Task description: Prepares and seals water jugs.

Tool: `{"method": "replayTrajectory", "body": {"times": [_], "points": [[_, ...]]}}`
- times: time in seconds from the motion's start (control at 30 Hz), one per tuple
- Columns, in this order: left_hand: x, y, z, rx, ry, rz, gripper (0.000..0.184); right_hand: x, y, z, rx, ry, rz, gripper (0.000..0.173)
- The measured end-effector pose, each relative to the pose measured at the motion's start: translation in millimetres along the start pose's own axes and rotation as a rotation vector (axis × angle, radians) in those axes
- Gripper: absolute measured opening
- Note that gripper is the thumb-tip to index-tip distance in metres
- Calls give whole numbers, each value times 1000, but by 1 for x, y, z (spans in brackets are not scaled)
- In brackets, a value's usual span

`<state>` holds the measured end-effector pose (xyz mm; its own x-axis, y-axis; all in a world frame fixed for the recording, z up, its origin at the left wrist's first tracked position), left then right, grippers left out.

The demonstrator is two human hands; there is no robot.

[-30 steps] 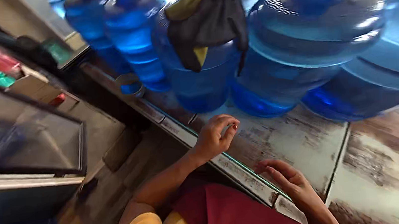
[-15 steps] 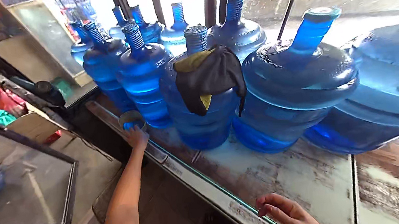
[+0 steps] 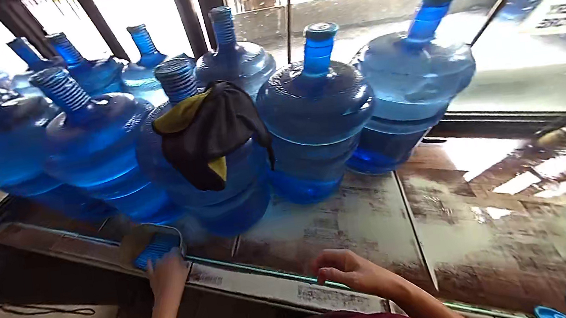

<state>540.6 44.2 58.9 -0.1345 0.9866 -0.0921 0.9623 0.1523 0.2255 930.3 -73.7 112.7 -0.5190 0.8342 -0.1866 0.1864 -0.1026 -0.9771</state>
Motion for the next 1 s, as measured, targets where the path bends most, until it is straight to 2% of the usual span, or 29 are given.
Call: {"method": "replayTrajectory", "body": {"times": [0.13,0.23,0.33,0.4,0.5,0.57,0.73,0.9,1.0], "points": [[-43,65,16,-76,-26,113,28,5,-2,6,-5,-65,-46,32],[-51,85,18,-136,-97,136,32,1,-7,5,-40,-56,-61,31],[-49,72,12,-277,-117,153,35,-6,-5,4,-74,-53,-75,29],[-44,50,-4,-389,-28,168,34,-10,2,3,-70,-54,-64,28],[-34,17,-36,-383,34,30,36,-13,12,4,-58,-74,-57,28],[-26,7,-43,-321,22,-36,36,-14,14,5,-46,-86,-63,28],[0,23,-7,-126,-192,-35,48,-15,14,5,-28,-109,-67,27],[14,22,25,4,-322,-180,79,-18,15,0,-20,-97,-69,28],[17,23,31,34,-353,-203,76,-20,15,0,-18,-87,-59,29]]}}
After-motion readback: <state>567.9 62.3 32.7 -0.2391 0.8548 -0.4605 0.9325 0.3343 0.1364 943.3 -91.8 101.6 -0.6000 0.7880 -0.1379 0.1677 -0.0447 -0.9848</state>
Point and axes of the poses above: each hand's wrist, its own x-axis towards the middle knuckle, its own z-axis out of the palm, y = z × x, the point moved 9 cm from there along x, towards the middle knuckle, and after that the axes turned 3 degrees about -x, right-handed, at the moved point
